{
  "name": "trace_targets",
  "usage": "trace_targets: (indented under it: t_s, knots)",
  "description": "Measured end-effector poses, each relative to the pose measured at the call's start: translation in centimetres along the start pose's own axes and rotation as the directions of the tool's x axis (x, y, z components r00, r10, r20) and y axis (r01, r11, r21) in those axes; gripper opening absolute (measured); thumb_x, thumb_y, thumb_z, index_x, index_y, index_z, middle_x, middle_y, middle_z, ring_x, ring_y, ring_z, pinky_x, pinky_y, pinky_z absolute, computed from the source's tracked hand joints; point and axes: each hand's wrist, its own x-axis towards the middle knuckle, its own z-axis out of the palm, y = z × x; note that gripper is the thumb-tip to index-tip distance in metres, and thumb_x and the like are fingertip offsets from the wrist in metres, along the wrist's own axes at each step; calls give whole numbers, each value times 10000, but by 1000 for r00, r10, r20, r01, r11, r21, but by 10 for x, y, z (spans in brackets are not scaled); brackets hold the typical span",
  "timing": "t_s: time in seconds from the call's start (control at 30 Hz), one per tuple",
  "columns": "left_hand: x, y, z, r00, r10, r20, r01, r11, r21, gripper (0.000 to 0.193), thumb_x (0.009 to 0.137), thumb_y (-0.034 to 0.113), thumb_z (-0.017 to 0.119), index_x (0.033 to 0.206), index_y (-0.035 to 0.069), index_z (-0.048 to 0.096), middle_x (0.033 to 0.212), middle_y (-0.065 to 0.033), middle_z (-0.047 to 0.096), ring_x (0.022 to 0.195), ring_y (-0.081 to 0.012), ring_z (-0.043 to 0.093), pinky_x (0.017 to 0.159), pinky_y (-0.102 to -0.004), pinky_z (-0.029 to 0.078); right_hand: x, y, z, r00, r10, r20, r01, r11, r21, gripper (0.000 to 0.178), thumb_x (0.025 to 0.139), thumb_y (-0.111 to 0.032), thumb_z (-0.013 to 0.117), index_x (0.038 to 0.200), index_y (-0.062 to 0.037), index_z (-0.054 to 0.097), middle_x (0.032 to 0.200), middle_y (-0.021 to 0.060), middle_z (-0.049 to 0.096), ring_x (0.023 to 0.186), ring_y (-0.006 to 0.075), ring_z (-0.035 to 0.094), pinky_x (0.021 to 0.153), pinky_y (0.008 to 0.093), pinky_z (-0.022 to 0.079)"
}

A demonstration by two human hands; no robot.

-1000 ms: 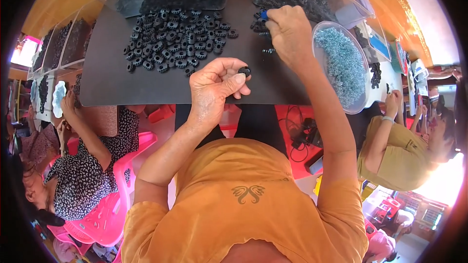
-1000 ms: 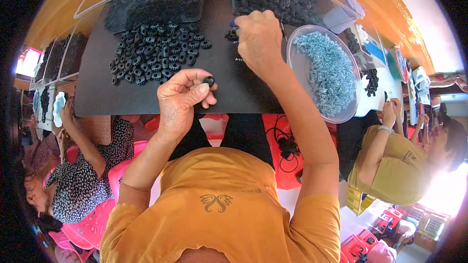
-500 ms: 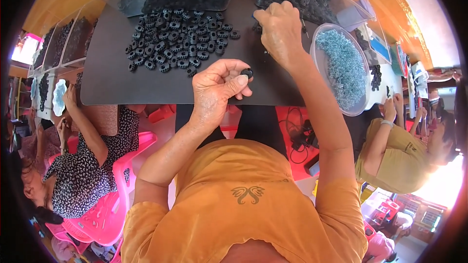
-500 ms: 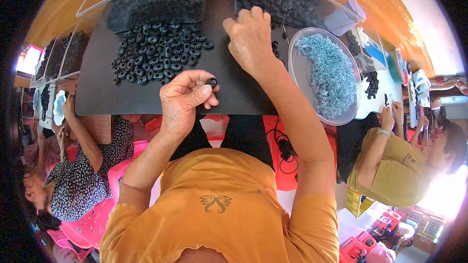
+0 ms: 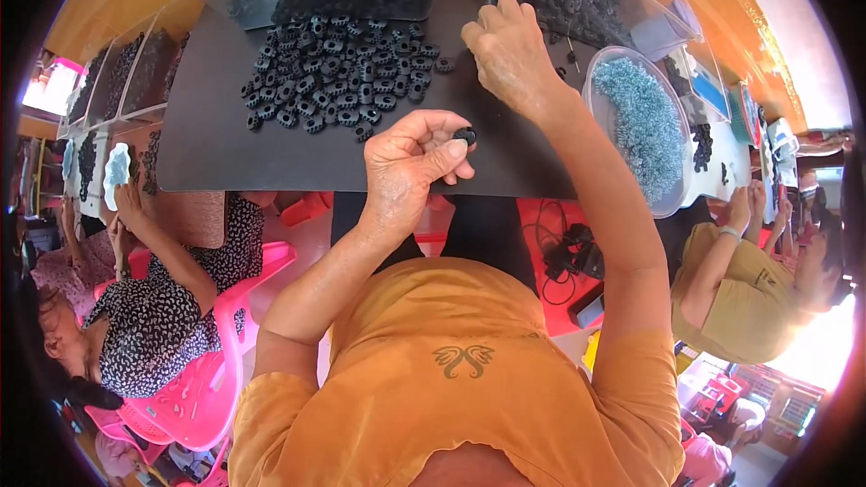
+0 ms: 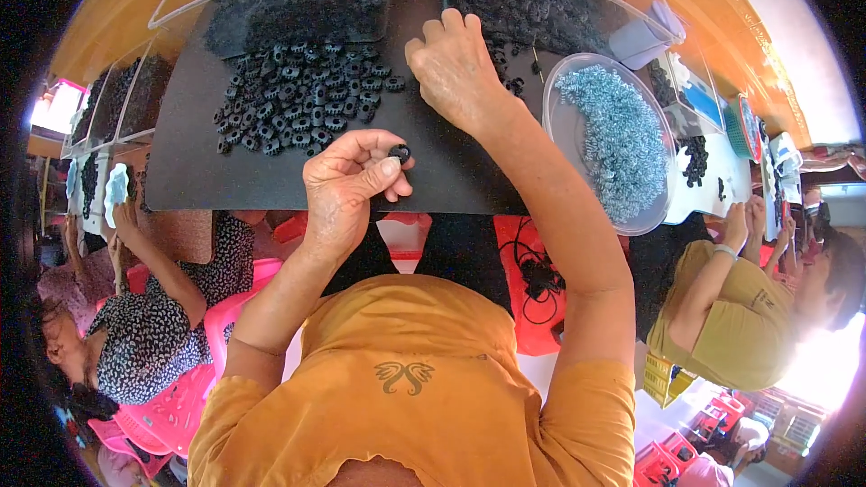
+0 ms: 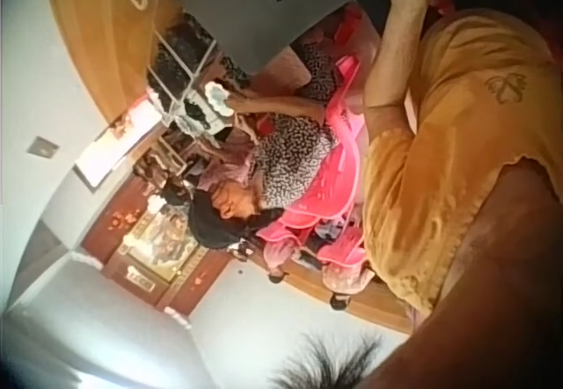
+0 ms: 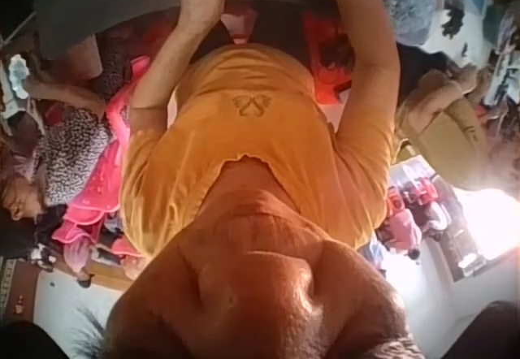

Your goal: Assembling small plastic components by fitting a blue cap onto a black gear-shaped piece.

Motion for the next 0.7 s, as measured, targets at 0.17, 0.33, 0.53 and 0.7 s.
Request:
trace_targets:
  t_s: [0.17, 0.33, 0.53, 0.7]
  knots:
    - [1, 3, 1, 1000, -6, 1, 6, 1000, 19, 177, 834, 14, 638, 1000, -40, 614, 843, -123, 662, 620, -140, 612, 547, -222, 468, -13, -5, -10, 978, 188, -92, -156, 948, 278, 111, 683, -64, 629, 789, -36, 612, 720, 109, 598, 756, 293, 544, 686, 400, 415]
    - [3, 8, 1, 998, -56, -18, 55, 998, -33, 178, 843, 13, 623, 1013, -37, 606, 857, -133, 662, 628, -145, 616, 551, -226, 470, -34, -15, -48, 879, 461, 124, -399, 566, 722, 110, 736, -74, 637, 805, -1, 591, 684, 130, 600, 667, 260, 577, 619, 368, 460]
    - [5, 13, 7, 992, -120, -41, 116, 989, -90, 159, 837, -9, 621, 992, -42, 622, 819, -103, 657, 615, -122, 610, 536, -206, 464, -57, -21, -72, 841, 374, 391, -427, 14, 904, 58, 807, 18, 604, 864, 21, 609, 717, -20, 604, 655, 36, 525, 605, 216, 451]
    - [3, 13, 10, 991, -126, -35, 126, 992, -20, 162, 847, -7, 608, 1005, -42, 618, 813, -99, 654, 610, -115, 603, 533, -205, 466, -59, -30, -81, 822, 267, 503, -472, -176, 864, 149, 825, 16, 624, 972, 29, 609, 837, 41, 635, 778, 78, 598, 711, 217, 479]
